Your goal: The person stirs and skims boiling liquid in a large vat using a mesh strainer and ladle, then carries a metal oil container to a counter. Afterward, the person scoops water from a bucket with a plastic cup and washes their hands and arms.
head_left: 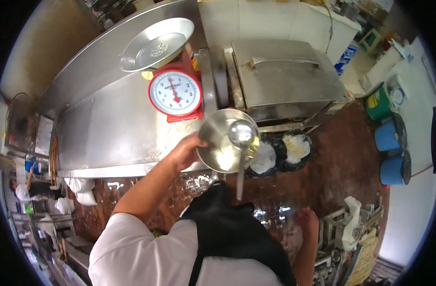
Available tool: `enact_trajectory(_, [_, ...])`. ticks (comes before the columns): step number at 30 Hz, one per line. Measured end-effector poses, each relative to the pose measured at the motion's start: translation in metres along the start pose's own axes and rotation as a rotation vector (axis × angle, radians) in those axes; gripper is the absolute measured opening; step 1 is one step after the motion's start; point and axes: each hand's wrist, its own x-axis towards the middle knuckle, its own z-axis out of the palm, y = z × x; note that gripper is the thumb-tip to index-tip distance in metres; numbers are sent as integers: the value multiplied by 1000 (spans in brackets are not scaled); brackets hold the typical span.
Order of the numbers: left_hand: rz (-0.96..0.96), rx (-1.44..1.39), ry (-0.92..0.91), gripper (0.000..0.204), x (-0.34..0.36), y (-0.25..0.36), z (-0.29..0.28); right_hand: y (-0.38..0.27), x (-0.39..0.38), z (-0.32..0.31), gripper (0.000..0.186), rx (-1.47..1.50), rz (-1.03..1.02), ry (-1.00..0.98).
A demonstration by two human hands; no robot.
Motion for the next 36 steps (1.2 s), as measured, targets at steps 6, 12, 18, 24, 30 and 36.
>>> enact_trajectory(6, [107,18,320,47,-37,-3,-89,-33,41,42,34,-276,-99,-196])
enact_trajectory(12, [124,-68,451,39,-20,-22,-153,-46,77,46,35,-571,-191,-437])
enact_trajectory(18, [81,-137,502,39,-8,-38,-171,-79,110,-7,33,-818,-238,-396])
enact_trajectory(24, [164,686,1281,54,-13,-37,-184,-115,166,-133,31,-758,-167,-301])
enact_trajectory(30, [722,1130,1529,57,81,-32,92,-159,206,-264,30,-465,-82,-140])
enact_trajectory(36, [912,1443,860,54,212,-94,300,-238,258,-290,36,-198,-51,-222])
